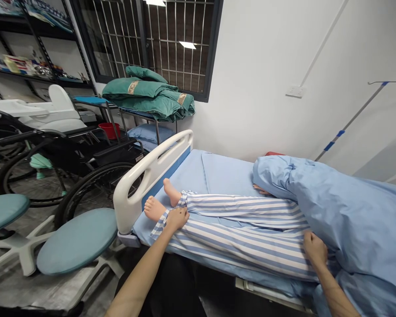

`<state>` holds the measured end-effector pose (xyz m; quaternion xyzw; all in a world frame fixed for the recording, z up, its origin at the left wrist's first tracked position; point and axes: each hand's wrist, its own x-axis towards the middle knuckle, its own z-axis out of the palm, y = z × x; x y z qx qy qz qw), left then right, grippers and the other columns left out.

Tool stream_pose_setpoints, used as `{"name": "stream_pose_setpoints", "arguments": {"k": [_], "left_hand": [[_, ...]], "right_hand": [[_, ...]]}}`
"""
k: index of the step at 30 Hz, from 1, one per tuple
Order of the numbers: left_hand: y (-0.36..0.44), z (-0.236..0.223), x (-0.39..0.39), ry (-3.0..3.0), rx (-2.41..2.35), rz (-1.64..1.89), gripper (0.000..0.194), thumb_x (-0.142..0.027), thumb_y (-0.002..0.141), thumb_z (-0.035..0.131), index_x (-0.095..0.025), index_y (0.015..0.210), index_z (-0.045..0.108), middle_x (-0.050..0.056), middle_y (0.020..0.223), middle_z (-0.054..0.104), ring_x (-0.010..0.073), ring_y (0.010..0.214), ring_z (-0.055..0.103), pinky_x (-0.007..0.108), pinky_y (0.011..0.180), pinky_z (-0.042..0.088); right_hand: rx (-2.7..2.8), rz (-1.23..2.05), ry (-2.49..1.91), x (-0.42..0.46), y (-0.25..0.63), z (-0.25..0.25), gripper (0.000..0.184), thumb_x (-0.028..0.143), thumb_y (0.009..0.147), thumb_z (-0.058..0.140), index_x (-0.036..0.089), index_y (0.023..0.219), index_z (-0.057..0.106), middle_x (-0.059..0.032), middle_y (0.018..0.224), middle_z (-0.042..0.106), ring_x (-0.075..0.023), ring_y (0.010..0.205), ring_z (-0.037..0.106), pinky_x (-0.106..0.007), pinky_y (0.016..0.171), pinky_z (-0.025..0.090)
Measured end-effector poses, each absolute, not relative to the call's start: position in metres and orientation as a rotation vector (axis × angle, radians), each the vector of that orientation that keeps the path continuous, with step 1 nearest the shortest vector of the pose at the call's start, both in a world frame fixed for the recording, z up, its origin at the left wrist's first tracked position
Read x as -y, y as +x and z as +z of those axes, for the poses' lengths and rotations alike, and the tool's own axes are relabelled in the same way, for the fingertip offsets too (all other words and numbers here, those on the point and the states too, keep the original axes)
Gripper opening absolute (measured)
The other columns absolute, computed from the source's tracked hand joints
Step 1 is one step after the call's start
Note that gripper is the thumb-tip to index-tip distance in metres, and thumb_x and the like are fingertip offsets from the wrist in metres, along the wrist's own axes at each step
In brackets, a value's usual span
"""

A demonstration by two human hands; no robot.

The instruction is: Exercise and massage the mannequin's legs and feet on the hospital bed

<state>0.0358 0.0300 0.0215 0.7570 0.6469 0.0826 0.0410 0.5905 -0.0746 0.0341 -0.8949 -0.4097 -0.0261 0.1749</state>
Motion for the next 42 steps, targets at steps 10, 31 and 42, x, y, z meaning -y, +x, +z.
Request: {"name": "stream_pose_setpoints", "arguments": {"k": [10,31,42], "left_hand": [[0.035,0.015,-0.030,2.373,-1.981,0.287,0.035,-0.029,0.087,0.031,-0.017,0.097,0.063,0.013,0.090,0.069,0.0268,0.085,0.064,0.037,0.072,0.045],[0.036,0.015,-0.022,2.356,-1.930,0.437,0.036,-0.026,0.086,0.032,-0.014,0.097,0.065,0.015,0.090,0.069,0.0264,0.087,0.062,0.035,0.073,0.042],[0.034,0.004,-0.020,2.408,-1.917,0.526,0.038,-0.026,0.088,0.029,-0.013,0.098,0.064,0.014,0.093,0.067,0.0265,0.088,0.060,0.037,0.076,0.040]], "right_hand": [[1.208,-0.114,-2.545,0.078,0.584,0.039,0.048,0.034,0.087,0.025,0.025,0.068,0.068,-0.0202,0.084,0.067,-0.0273,0.071,0.059,-0.034,0.060,0.036],[1.971,-0.198,-2.480,0.052,0.431,0.082,0.035,0.033,0.092,0.033,0.018,0.086,0.064,-0.0094,0.076,0.068,-0.0185,0.071,0.061,-0.025,0.058,0.028],[2.263,0.105,-1.903,-0.010,0.179,0.059,0.026,0.030,0.091,0.037,0.018,0.085,0.059,-0.0044,0.079,0.066,-0.0148,0.071,0.057,-0.023,0.058,0.026]]}}
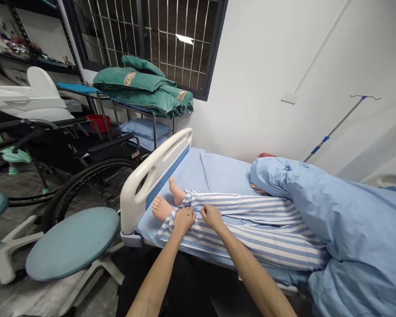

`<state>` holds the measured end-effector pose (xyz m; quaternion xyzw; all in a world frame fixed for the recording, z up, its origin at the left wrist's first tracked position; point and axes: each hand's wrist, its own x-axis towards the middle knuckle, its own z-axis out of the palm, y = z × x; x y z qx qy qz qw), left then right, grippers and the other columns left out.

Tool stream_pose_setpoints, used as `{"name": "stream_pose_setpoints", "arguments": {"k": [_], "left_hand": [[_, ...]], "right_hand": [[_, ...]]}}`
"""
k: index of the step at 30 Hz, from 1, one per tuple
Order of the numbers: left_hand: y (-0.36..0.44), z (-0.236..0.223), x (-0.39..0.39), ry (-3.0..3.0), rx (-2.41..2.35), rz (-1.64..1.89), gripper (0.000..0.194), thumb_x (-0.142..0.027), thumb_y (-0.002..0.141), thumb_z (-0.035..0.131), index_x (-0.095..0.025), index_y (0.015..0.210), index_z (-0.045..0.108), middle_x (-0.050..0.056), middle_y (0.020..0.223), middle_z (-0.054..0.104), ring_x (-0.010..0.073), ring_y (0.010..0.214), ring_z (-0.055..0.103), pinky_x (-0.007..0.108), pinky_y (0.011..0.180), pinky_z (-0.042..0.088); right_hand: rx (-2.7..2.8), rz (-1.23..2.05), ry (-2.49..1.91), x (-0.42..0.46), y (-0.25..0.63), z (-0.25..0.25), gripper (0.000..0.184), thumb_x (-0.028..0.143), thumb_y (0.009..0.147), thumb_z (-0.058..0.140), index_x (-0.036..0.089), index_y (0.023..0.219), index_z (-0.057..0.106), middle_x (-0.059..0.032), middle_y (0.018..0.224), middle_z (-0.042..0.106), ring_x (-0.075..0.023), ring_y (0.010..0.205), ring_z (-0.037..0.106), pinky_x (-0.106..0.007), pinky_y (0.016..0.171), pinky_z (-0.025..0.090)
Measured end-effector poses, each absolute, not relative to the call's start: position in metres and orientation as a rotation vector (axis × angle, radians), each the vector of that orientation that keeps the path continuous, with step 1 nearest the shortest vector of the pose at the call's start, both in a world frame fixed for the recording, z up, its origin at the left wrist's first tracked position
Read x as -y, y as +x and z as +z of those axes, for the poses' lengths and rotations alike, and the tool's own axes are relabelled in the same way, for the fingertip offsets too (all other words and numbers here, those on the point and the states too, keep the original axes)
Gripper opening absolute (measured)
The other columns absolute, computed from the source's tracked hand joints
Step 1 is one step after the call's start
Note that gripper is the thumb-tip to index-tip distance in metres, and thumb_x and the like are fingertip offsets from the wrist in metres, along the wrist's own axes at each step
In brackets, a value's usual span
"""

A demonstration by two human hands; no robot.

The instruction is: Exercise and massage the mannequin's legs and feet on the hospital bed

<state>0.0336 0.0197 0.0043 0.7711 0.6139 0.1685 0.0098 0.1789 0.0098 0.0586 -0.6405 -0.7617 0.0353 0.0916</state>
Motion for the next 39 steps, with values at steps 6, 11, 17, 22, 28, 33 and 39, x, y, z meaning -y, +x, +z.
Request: {"name": "stream_pose_setpoints", "arguments": {"k": [6,11,17,22,28,33,39], "left_hand": [[0.033,0.007,-0.017,2.348,-1.876,0.548,0.035,-0.025,0.087,0.032,-0.014,0.097,0.064,0.014,0.093,0.067,0.0253,0.090,0.059,0.036,0.078,0.039],[0.034,0.009,-0.016,2.299,-1.878,0.583,0.035,-0.025,0.087,0.032,-0.013,0.096,0.064,0.015,0.093,0.067,0.0253,0.089,0.059,0.037,0.078,0.039],[0.034,0.012,-0.015,2.305,-1.912,0.540,0.034,-0.025,0.086,0.033,-0.013,0.097,0.063,0.014,0.092,0.068,0.0254,0.087,0.060,0.036,0.077,0.040],[0.035,0.012,-0.015,2.304,-1.952,0.506,0.035,-0.026,0.087,0.033,-0.014,0.101,0.063,0.014,0.092,0.069,0.0250,0.090,0.060,0.036,0.079,0.041],[0.036,0.010,-0.017,2.327,-1.979,0.494,0.035,-0.026,0.087,0.032,-0.015,0.098,0.063,0.014,0.092,0.068,0.0246,0.089,0.061,0.034,0.079,0.042],[0.040,0.017,-0.024,2.220,-2.007,0.407,0.031,-0.030,0.086,0.037,-0.018,0.092,0.065,0.011,0.088,0.069,0.0229,0.083,0.063,0.032,0.072,0.043],[0.060,0.022,-0.035,2.071,-2.023,0.534,0.032,-0.032,0.086,0.036,-0.020,0.085,0.067,0.007,0.086,0.070,0.0202,0.084,0.063,0.028,0.071,0.042]], "right_hand": [[2.200,0.090,-1.965,-0.006,0.163,0.027,0.022,0.027,0.090,0.038,0.017,0.087,0.058,-0.0074,0.089,0.065,-0.0182,0.083,0.058,-0.024,0.064,0.031],[2.198,0.098,-1.993,-0.007,0.164,0.028,0.022,0.027,0.090,0.038,0.017,0.086,0.057,-0.0071,0.087,0.065,-0.0183,0.081,0.058,-0.024,0.062,0.030],[2.213,0.043,-1.956,-0.003,0.163,0.030,0.021,0.026,0.091,0.037,0.016,0.085,0.055,-0.0062,0.088,0.065,-0.0177,0.081,0.057,-0.023,0.062,0.026],[2.209,0.086,-1.969,0.001,0.163,0.035,0.022,0.026,0.093,0.035,0.016,0.088,0.054,-0.0071,0.092,0.064,-0.0189,0.086,0.055,-0.023,0.063,0.026],[2.193,0.157,-1.961,0.001,0.164,0.037,0.023,0.025,0.092,0.035,0.014,0.092,0.056,-0.0086,0.094,0.063,-0.0203,0.088,0.055,-0.023,0.066,0.027],[2.170,0.143,-1.938,-0.001,0.166,0.034,0.025,0.025,0.092,0.036,0.013,0.092,0.057,-0.0075,0.091,0.064,-0.0183,0.084,0.056,-0.021,0.064,0.027],[2.171,0.144,-1.902,-0.003,0.169,0.033,0.026,0.027,0.092,0.035,0.016,0.094,0.058,-0.0066,0.093,0.065,-0.0191,0.084,0.057,-0.022,0.065,0.030]]}}
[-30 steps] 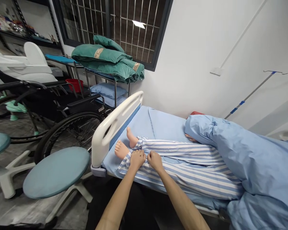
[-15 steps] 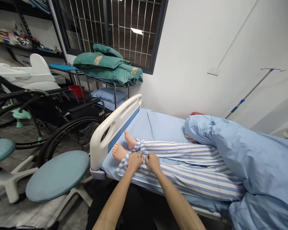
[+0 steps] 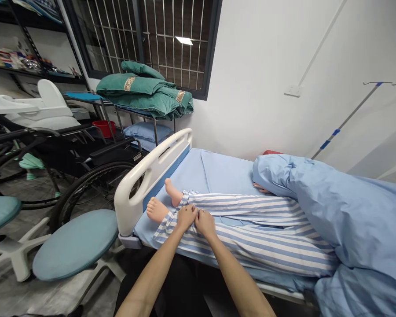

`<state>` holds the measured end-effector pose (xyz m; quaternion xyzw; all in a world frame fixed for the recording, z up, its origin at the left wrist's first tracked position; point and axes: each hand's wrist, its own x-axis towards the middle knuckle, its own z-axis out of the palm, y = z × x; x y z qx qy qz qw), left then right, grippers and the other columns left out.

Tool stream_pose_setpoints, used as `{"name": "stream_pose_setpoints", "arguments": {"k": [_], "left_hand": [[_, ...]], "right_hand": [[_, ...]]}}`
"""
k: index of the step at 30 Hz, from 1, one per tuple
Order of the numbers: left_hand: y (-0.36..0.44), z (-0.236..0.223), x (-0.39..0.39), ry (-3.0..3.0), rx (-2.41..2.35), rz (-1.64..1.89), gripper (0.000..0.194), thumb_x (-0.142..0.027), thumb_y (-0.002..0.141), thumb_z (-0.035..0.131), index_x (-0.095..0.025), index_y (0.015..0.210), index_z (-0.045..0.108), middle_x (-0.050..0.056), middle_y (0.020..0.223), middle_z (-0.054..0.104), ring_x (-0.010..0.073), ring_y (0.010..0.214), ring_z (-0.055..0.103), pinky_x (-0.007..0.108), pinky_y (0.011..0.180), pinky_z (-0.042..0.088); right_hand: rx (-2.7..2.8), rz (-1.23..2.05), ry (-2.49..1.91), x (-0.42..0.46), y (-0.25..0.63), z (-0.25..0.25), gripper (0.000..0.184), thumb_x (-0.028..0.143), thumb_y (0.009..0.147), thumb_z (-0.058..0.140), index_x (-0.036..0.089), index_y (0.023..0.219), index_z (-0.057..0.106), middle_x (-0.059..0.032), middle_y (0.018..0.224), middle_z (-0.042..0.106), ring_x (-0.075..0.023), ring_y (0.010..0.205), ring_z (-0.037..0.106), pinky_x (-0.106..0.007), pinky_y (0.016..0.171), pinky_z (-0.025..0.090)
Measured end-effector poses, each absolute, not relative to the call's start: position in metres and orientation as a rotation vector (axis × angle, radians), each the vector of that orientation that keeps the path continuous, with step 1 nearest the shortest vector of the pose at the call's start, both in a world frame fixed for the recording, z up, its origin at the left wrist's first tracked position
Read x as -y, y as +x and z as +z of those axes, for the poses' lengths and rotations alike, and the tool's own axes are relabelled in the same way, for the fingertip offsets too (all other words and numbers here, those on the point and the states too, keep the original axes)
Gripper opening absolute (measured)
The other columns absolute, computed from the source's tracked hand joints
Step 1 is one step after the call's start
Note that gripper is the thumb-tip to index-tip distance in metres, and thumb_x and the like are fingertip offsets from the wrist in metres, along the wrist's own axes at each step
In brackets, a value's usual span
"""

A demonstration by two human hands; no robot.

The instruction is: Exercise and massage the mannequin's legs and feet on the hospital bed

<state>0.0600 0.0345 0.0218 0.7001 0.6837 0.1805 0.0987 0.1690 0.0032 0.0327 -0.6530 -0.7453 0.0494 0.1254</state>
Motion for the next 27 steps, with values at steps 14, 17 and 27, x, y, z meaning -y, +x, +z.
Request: {"name": "stream_pose_setpoints", "arguments": {"k": [14,17,27], "left_hand": [[0.066,0.014,-0.034,2.038,-2.106,0.409,0.039,-0.036,0.087,0.032,-0.018,0.091,0.067,0.011,0.092,0.070,0.0225,0.087,0.064,0.031,0.074,0.043],[0.066,0.013,-0.032,2.048,-2.124,0.426,0.039,-0.036,0.087,0.033,-0.018,0.092,0.067,0.011,0.091,0.070,0.0228,0.086,0.064,0.031,0.073,0.043],[0.066,0.015,-0.022,2.016,-2.149,0.451,0.036,-0.033,0.088,0.033,-0.019,0.094,0.066,0.010,0.092,0.070,0.0222,0.086,0.065,0.030,0.073,0.043]], "right_hand": [[2.152,0.240,-1.945,-0.007,0.168,0.029,0.024,0.025,0.090,0.039,0.015,0.094,0.060,-0.0106,0.096,0.066,-0.0214,0.090,0.059,-0.026,0.072,0.038],[2.145,0.230,-1.943,-0.007,0.167,0.028,0.025,0.025,0.090,0.037,0.015,0.095,0.060,-0.0112,0.096,0.065,-0.0211,0.090,0.059,-0.027,0.073,0.040],[2.175,0.144,-1.961,-0.006,0.167,0.028,0.025,0.026,0.089,0.037,0.018,0.095,0.060,-0.0084,0.095,0.066,-0.0206,0.090,0.059,-0.027,0.072,0.042]]}}
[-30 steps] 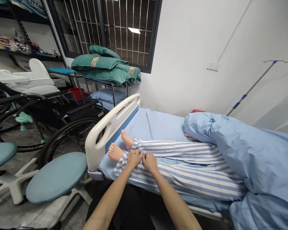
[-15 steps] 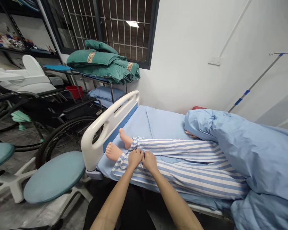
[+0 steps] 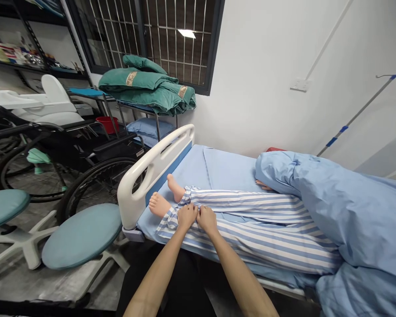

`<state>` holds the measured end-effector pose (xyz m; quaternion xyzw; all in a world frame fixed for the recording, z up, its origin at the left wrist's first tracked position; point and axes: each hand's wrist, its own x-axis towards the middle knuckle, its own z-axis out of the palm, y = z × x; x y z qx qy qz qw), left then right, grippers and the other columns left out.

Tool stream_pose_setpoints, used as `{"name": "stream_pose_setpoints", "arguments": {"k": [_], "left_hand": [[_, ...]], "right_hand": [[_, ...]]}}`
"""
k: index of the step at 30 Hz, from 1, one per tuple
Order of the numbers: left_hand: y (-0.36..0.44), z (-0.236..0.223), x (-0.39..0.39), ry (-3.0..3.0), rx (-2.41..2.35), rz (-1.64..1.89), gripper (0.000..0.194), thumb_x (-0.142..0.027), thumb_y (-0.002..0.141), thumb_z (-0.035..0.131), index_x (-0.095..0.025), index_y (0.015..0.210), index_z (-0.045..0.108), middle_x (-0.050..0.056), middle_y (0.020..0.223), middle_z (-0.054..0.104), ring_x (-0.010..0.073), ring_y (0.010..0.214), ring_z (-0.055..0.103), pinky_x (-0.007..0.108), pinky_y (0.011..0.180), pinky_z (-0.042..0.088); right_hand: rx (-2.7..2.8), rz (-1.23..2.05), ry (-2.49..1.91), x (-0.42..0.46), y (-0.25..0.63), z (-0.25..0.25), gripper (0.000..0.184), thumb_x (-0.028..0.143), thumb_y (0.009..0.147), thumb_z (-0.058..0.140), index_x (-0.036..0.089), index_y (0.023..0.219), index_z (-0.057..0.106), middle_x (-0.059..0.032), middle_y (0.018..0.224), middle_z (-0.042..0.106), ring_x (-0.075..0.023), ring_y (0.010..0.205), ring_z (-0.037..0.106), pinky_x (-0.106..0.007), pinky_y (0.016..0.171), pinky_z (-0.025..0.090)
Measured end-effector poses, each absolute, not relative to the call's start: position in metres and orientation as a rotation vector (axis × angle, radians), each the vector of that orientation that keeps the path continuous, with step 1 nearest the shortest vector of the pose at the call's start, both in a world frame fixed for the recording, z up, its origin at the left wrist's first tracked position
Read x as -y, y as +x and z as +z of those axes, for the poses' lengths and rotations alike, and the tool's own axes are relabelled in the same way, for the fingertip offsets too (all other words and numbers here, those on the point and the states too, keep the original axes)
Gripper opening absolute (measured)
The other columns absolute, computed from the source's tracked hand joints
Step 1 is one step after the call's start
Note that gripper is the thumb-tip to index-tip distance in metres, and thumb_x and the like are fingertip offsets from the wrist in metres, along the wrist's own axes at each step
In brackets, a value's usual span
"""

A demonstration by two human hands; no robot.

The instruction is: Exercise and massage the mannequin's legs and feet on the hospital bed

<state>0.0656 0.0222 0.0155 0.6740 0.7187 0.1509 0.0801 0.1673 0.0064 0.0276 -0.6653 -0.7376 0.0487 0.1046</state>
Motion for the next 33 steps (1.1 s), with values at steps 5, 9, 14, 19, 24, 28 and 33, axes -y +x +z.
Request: {"name": "stream_pose_setpoints", "arguments": {"k": [5,9,14,19,24,28,33], "left_hand": [[0.0657,0.0123,-0.0242,2.041,-2.162,0.467,0.036,-0.033,0.088,0.033,-0.018,0.093,0.066,0.010,0.090,0.070,0.0230,0.084,0.065,0.031,0.071,0.044],[0.0658,0.0111,-0.0249,2.060,-2.159,0.470,0.036,-0.032,0.087,0.033,-0.018,0.092,0.066,0.010,0.089,0.070,0.0236,0.083,0.065,0.032,0.071,0.045],[0.0660,0.0131,-0.0242,2.056,-2.158,0.458,0.037,-0.032,0.087,0.033,-0.017,0.094,0.066,0.011,0.090,0.070,0.0236,0.084,0.065,0.032,0.072,0.044],[0.0658,0.0138,-0.0234,2.043,-2.164,0.454,0.037,-0.032,0.087,0.032,-0.018,0.092,0.066,0.010,0.089,0.070,0.0235,0.083,0.065,0.031,0.071,0.044],[0.0663,0.0128,-0.0240,2.038,-2.174,0.452,0.037,-0.033,0.088,0.032,-0.018,0.093,0.066,0.010,0.090,0.070,0.0236,0.084,0.065,0.031,0.072,0.044],[0.0666,0.0123,-0.0242,2.049,-2.162,0.456,0.036,-0.032,0.088,0.033,-0.018,0.094,0.066,0.011,0.091,0.070,0.0240,0.085,0.065,0.032,0.073,0.045],[0.0661,0.0139,-0.0224,2.052,-2.149,0.449,0.038,-0.028,0.089,0.029,-0.014,0.098,0.063,0.013,0.090,0.069,0.0245,0.086,0.065,0.033,0.073,0.045]], "right_hand": [[2.175,0.138,-1.958,-0.0076,0.1676,0.0251,0.026,0.026,0.089,0.037,0.018,0.095,0.060,-0.0086,0.095,0.066,-0.0206,0.090,0.059,-0.027,0.072,0.042],[2.170,0.141,-1.952,-0.0071,0.1680,0.0252,0.026,0.027,0.089,0.037,0.018,0.095,0.061,-0.0087,0.095,0.066,-0.0207,0.091,0.059,-0.027,0.073,0.042],[2.179,0.150,-1.953,-0.0059,0.1678,0.0284,0.025,0.025,0.088,0.038,0.018,0.095,0.061,-0.0088,0.095,0.066,-0.0208,0.091,0.059,-0.027,0.073,0.042],[2.177,0.155,-1.951,-0.0055,0.1675,0.0288,0.025,0.025,0.089,0.037,0.018,0.095,0.061,-0.0086,0.095,0.065,-0.0208,0.091,0.059,-0.028,0.073,0.042],[2.168,0.143,-1.949,-0.0053,0.1674,0.0280,0.026,0.026,0.089,0.037,0.018,0.095,0.061,-0.0085,0.094,0.066,-0.0206,0.090,0.059,-0.028,0.073,0.042],[2.176,0.130,-1.936,-0.0049,0.1676,0.0286,0.025,0.026,0.089,0.037,0.018,0.093,0.061,-0.0082,0.094,0.066,-0.0209,0.090,0.059,-0.027,0.072,0.042],[2.188,0.154,-1.957,-0.0045,0.1671,0.0304,0.023,0.025,0.089,0.039,0.017,0.095,0.060,-0.0096,0.095,0.065,-0.0215,0.093,0.059,-0.027,0.073,0.042]]}}
